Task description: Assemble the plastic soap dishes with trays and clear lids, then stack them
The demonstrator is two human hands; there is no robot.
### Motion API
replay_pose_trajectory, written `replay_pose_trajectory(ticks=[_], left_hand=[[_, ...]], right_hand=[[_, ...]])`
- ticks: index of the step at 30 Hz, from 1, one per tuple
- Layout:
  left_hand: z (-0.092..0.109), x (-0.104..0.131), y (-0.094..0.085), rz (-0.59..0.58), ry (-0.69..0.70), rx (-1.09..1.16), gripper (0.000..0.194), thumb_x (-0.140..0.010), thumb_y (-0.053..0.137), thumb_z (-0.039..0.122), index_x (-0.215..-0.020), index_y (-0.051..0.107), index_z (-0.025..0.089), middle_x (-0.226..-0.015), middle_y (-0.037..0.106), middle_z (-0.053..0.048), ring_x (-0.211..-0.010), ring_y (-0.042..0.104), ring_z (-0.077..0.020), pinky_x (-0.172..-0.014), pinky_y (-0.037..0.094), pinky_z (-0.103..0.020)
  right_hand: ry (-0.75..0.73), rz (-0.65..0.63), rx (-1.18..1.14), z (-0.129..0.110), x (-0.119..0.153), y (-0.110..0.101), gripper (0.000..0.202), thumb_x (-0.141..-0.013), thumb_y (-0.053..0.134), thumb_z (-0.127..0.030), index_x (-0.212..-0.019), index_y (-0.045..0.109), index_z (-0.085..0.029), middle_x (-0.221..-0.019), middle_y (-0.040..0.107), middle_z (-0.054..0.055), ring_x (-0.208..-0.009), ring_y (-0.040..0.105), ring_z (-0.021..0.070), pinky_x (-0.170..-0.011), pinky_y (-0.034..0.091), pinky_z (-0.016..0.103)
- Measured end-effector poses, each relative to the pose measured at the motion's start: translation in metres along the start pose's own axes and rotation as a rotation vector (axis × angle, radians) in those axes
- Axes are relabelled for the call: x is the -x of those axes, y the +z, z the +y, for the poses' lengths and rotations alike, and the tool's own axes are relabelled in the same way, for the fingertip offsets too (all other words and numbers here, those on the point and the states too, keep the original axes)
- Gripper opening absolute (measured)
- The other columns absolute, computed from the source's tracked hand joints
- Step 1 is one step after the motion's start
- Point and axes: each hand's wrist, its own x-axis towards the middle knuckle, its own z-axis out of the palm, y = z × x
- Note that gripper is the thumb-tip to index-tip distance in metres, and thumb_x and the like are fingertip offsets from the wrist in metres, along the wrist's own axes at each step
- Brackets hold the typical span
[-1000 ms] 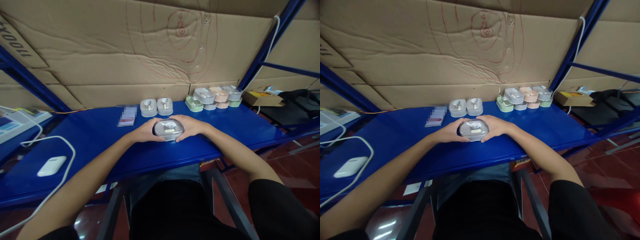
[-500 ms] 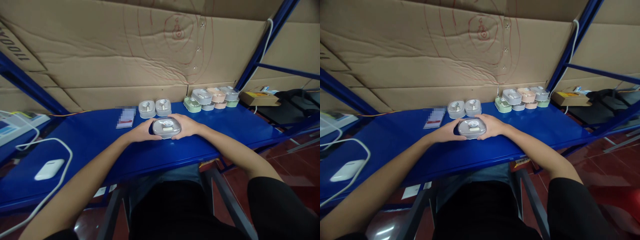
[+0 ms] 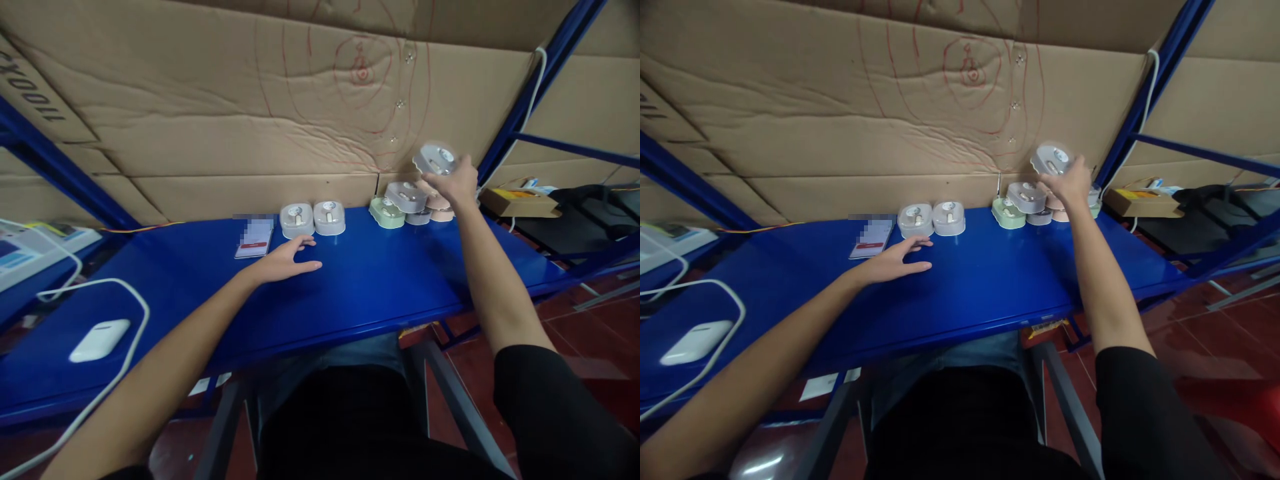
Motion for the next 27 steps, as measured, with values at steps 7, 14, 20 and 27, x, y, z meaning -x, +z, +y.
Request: replay_pose_trajectory(ticks=[7, 14, 20, 27], left_hand=[[-0.003, 0.000, 0.001, 0.012, 0.033, -0.018, 0.085, -0.092, 0.083, 0.066, -0.161, 0.056, 0.025, -0.172, 0.060, -0.021, -0.162, 0.056, -0.0479, -0.127, 0.053, -0.063], [0.004, 0.001, 0.001, 0.003, -0.023, -0.037, 0.091, -0.090, 0.082, 0.069, -0.162, 0.055, 0.022, -0.175, 0.056, -0.023, -0.165, 0.051, -0.0492, -0.131, 0.048, -0.065], [-0.002, 0.000, 0.000, 0.014, 0.026, -0.052, 0.086, -0.091, 0.084, 0.066, -0.160, 0.057, 0.023, -0.172, 0.060, -0.022, -0.162, 0.056, -0.0485, -0.128, 0.051, -0.064], [-0.010, -0.003, 0.003, 0.026, 0.053, -0.061, 0.086, -0.091, 0.083, 0.067, -0.161, 0.057, 0.024, -0.171, 0.061, -0.021, -0.160, 0.058, -0.0476, -0.126, 0.053, -0.061]], right_hand=[[0.025, -0.049, 0.132, 0.003, -0.008, 0.020, 0.097, -0.073, 0.103, -0.049, -0.148, 0.060, -0.003, -0.139, 0.072, 0.041, -0.133, 0.073, 0.0396, -0.100, 0.052, 0.048], [0.018, -0.109, 0.088, 0.004, -0.004, 0.022, 0.098, -0.077, 0.098, -0.058, -0.149, 0.058, -0.005, -0.141, 0.071, 0.041, -0.138, 0.070, 0.0441, -0.110, 0.052, 0.055], [-0.090, 0.059, 0.106, -0.011, 0.013, 0.008, 0.094, -0.091, 0.086, -0.059, -0.161, 0.050, -0.008, -0.163, 0.057, 0.034, -0.155, 0.053, 0.0455, -0.128, 0.040, 0.063], [-0.584, -0.356, 0.044, -0.113, 0.122, 0.038, 0.067, -0.113, 0.047, -0.066, -0.144, 0.066, -0.010, -0.148, 0.067, 0.028, -0.136, 0.065, 0.0441, -0.118, 0.052, 0.060]])
